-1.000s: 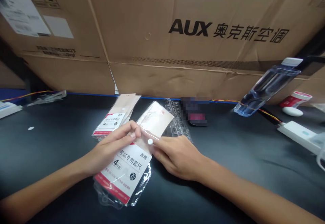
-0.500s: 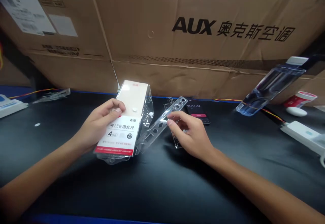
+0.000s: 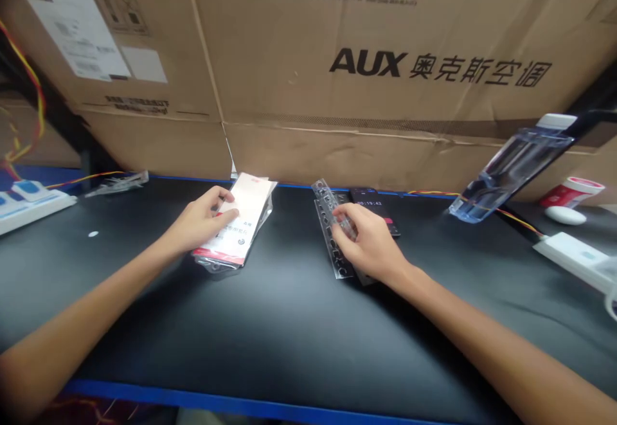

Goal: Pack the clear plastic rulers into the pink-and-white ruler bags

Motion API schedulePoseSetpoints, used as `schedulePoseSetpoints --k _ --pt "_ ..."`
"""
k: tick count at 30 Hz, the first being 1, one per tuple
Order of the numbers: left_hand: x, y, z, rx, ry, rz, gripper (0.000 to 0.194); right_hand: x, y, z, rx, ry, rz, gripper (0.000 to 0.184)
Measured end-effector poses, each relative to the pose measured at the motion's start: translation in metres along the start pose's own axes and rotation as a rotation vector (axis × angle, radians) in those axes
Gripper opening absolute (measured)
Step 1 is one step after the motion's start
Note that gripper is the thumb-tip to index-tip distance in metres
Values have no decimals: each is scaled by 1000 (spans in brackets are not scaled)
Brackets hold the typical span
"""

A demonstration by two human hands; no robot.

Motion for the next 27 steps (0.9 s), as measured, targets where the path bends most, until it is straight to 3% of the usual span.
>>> schedulePoseSetpoints --k 3,7,14,19,27 --pt "-3 2 3 -111 94 -83 26 0 1 -4 35 -28 27 25" --pt "-9 0 5 -80 159 -158 28 3 0 -10 59 -59 92 26" --pt "-14 -14 -15 -173 -1 -108 43 11 -9 -21 61 -174 170 20" --pt "-14 -11 -17 -185 1 -95 47 13 -11 -26 24 -196 193 18" --pt "-8 -8 -25 -277 -65 -67 74 13 -12 -28 -8 -245 174 18"
Point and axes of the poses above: each hand's wrist, its own x-axis away from the middle knuckle, its own z-axis out of the back of the hand, y = z × x, the point moved 7 cm from there along -x, towards the middle knuckle, and after that the axes turned 5 degrees about x, right-handed, at the moved point
